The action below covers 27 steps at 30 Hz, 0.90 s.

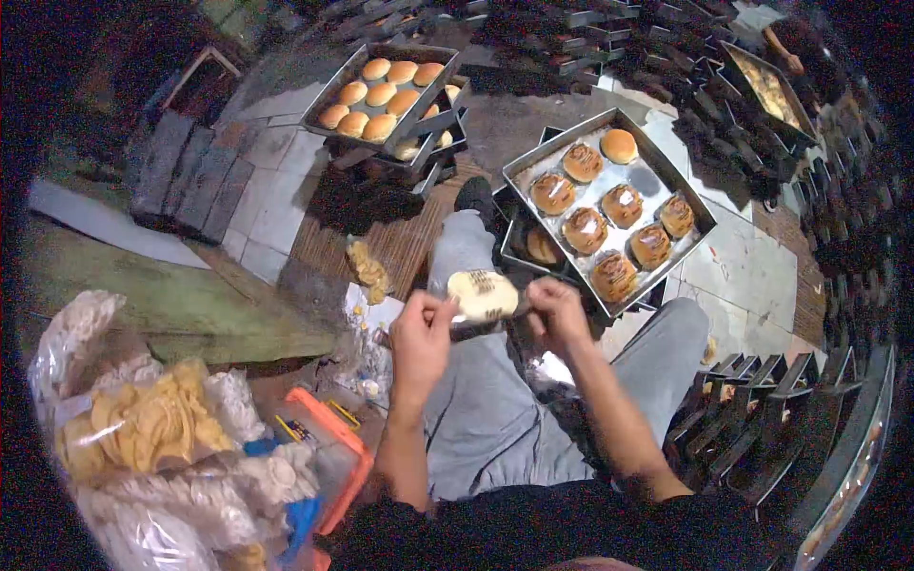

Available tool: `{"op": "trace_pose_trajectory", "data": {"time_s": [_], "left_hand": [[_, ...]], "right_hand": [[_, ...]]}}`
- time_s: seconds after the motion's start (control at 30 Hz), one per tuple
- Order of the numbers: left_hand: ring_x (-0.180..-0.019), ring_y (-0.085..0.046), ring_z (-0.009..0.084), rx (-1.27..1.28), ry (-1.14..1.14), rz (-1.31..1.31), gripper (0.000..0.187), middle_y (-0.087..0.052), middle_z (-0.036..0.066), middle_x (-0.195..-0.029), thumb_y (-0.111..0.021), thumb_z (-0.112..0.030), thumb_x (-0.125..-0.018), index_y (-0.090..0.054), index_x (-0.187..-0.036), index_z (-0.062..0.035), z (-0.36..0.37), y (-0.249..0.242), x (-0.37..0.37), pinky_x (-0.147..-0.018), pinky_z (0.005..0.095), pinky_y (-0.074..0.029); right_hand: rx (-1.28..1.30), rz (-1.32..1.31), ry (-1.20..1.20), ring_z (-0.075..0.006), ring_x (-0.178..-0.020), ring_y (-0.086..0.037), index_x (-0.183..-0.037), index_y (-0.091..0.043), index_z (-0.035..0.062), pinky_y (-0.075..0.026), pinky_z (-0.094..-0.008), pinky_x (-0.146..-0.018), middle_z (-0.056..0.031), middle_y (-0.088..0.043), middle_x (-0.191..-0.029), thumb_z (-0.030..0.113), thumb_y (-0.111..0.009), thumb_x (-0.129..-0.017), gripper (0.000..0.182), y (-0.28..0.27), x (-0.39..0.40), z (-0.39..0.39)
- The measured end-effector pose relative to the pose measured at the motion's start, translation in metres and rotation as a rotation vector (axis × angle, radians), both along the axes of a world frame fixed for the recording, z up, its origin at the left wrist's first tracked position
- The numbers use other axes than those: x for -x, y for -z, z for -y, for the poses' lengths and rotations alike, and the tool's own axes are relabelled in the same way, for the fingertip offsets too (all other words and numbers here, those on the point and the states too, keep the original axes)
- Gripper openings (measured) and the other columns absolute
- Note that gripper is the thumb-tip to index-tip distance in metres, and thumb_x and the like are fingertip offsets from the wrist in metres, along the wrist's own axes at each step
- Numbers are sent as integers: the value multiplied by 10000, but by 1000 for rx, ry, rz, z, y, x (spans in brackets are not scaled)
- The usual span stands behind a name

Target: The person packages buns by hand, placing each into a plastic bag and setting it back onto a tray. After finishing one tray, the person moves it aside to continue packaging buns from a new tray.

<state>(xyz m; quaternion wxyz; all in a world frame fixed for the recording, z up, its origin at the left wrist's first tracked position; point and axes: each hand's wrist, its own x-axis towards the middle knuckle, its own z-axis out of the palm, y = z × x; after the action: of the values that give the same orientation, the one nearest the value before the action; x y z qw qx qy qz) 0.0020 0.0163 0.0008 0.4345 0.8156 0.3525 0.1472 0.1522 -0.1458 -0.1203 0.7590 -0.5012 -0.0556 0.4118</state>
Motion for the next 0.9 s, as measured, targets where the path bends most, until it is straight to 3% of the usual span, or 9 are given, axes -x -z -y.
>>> {"op": "trace_pose_trajectory", "data": {"time_s": [0.27,0.33,0.37,0.53,0.57,0.6,0.7,0.73,0.9], "left_hand": [[-811,-672,211,577,-64,112,417,-574,183,-1273,-702,-126,-943,-551,-1308,9,60,48,6,-540,311,-559],[-958,-650,307,-469,444,89,502,-516,204,-1335,-724,-78,-896,-529,-1358,-46,74,46,-16,-798,395,-559],[-1253,-534,373,-132,453,-26,555,-456,203,-1374,-778,-69,-839,-557,-1348,-64,83,45,-21,-1063,429,-441],[-1291,-489,390,-220,467,144,476,-451,209,-1407,-756,-100,-866,-587,-1308,-49,87,29,-56,-1108,445,-398],[-1274,-494,402,-194,502,155,463,-446,214,-1410,-734,-130,-891,-575,-1318,-48,83,31,-59,-1076,454,-412],[-1257,-498,413,-164,537,162,452,-441,218,-1413,-711,-159,-916,-563,-1328,-46,79,35,-60,-1044,462,-427],[-1168,-567,394,-46,560,153,330,-572,206,-1261,-679,-147,-930,-604,-1233,-40,72,69,-58,-989,446,-469],[-1116,-603,388,97,558,93,271,-628,196,-1181,-664,-150,-937,-629,-1181,-37,71,80,-57,-956,445,-489],[-967,-664,392,-19,869,-100,232,-685,202,-1029,-621,-228,-967,-666,-1072,-26,73,97,-63,-858,480,-524]], "right_hand": [[-49,-571,108,-159,-728,-665,-1139,-644,31,-520,-284,-516,-79,-692,-934,489,-588,-994,484,7,29,13],[-113,-391,98,-180,-938,-677,-1234,-632,41,-562,-305,-773,-77,-701,-1069,525,-617,-966,554,4,15,28],[-3,-204,64,-177,-960,-673,-1234,-638,38,-550,-310,-806,-76,-702,-1087,500,-628,-963,535,14,5,34],[414,85,219,-198,-913,-674,-1219,-669,48,-519,-355,-802,-53,-712,-1039,478,-527,-983,511,20,-149,72],[-33,-190,192,-236,-811,-693,-1197,-651,34,-537,-385,-743,-86,-707,-1002,517,-531,-968,548,2,-173,80],[251,-326,291,-266,-699,-675,-1157,-628,13,-550,-397,-694,-132,-697,-1005,559,-553,-939,593,-9,-196,96],[794,572,579,-392,-772,-696,-1165,-607,-15,-545,-484,-778,-247,-668,-1082,442,-651,-904,528,37,-188,116],[804,1000,514,-416,-802,-696,-1179,-598,-15,-548,-494,-764,-240,-682,-1048,344,-663,-913,451,61,-167,119],[1058,829,-400,-405,-940,-673,-1037,-678,12,-565,-503,-777,-240,-661,-1022,180,-672,-845,256,28,63,104]]}}
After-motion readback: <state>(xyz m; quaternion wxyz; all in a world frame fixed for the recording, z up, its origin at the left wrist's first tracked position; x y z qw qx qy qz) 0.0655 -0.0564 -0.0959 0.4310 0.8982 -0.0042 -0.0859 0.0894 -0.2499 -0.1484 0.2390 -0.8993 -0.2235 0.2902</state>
